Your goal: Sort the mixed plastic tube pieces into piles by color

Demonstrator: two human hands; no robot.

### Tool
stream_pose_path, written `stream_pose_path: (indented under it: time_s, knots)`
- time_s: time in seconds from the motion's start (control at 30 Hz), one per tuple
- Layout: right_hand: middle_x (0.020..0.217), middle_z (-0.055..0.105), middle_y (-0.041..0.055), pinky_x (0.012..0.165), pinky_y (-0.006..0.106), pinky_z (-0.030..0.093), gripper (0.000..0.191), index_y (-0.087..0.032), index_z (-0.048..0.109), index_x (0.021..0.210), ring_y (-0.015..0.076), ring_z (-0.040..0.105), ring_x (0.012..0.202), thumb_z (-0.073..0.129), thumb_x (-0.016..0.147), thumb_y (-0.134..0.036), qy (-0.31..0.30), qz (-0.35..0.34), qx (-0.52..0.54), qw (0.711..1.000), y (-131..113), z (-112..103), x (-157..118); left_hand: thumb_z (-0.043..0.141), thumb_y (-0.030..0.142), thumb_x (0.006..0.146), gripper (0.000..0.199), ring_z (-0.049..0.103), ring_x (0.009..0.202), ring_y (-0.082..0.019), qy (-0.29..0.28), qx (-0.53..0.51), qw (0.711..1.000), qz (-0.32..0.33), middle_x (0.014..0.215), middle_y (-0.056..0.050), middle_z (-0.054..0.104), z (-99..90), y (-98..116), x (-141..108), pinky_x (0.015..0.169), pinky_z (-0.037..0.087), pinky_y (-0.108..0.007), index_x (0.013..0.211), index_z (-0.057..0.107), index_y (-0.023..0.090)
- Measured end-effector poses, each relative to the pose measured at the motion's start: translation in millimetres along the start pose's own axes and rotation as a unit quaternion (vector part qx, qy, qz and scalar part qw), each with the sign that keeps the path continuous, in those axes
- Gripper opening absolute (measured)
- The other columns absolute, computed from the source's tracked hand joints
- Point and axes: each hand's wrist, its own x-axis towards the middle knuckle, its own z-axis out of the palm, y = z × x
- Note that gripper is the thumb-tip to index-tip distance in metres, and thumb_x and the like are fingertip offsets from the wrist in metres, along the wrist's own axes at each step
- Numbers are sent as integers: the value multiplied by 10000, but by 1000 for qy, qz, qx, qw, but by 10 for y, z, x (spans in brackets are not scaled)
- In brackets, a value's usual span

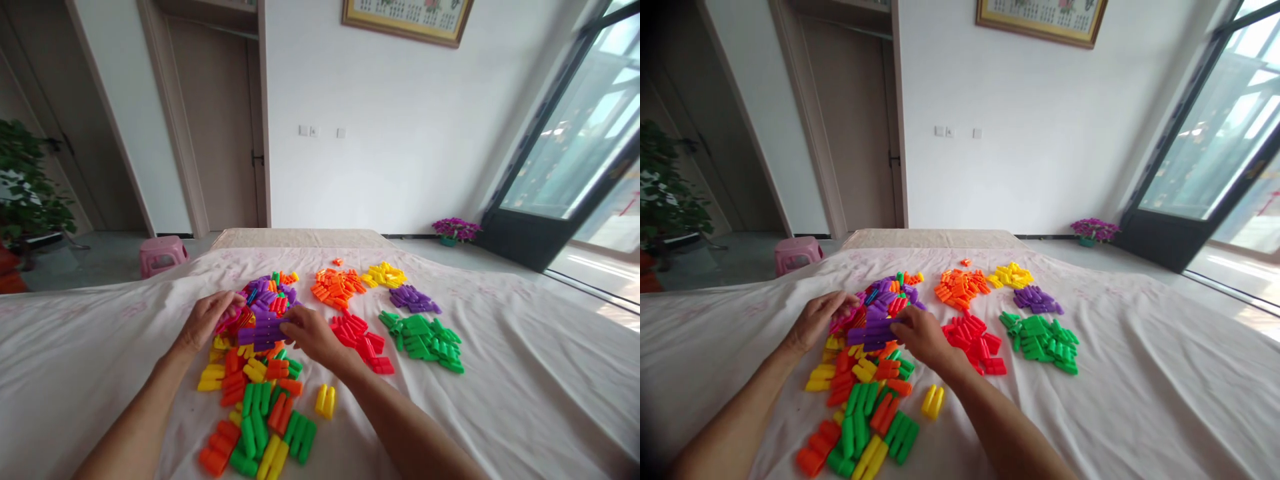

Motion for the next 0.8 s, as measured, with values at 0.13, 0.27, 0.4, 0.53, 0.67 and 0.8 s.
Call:
stream_pose_path:
  time_s: [0.13,0.27,0.4,0.53,0.67,0.8]
  knots:
    - [716,630,-4,523,237,491,233,-160,544,927,113,606,577,602,828,-362,13,13,177,984,202,-52,66,572,554,818,526,699,959,-270,-147,-16,989,29,997,-82,770,243,266,-47,829,536,-326,1161,711,180]
    - [684,609,-18,516,228,493,306,-156,556,904,108,597,581,639,800,-432,40,10,209,977,269,-11,79,629,516,786,447,713,882,-273,-165,21,986,35,923,-63,770,505,356,-113,727,543,-312,1083,719,194]
    - [671,596,-22,475,203,445,300,-152,581,904,107,578,579,656,782,-415,61,2,214,975,284,-6,80,581,530,818,412,702,872,-282,-169,1,985,25,905,-68,760,643,402,-156,730,539,-329,981,701,171]
    - [615,578,-26,469,194,395,235,-135,608,858,82,522,517,640,772,-352,54,5,191,980,357,-147,101,587,534,808,429,685,856,-264,-158,6,987,30,882,-60,748,703,438,-160,725,521,-317,988,698,160]
    - [601,582,-17,474,201,392,222,-133,624,828,83,507,508,622,758,-344,143,23,163,976,510,-568,130,586,536,801,431,641,752,-218,-144,53,987,48,755,-20,711,702,431,-150,653,468,-268,896,705,133]
    - [594,603,1,444,198,369,232,-133,631,791,95,511,497,632,730,-357,229,58,75,969,683,-1196,58,579,549,800,454,634,738,-215,-154,68,985,25,757,-14,708,715,384,-135,644,459,-264,923,700,128]
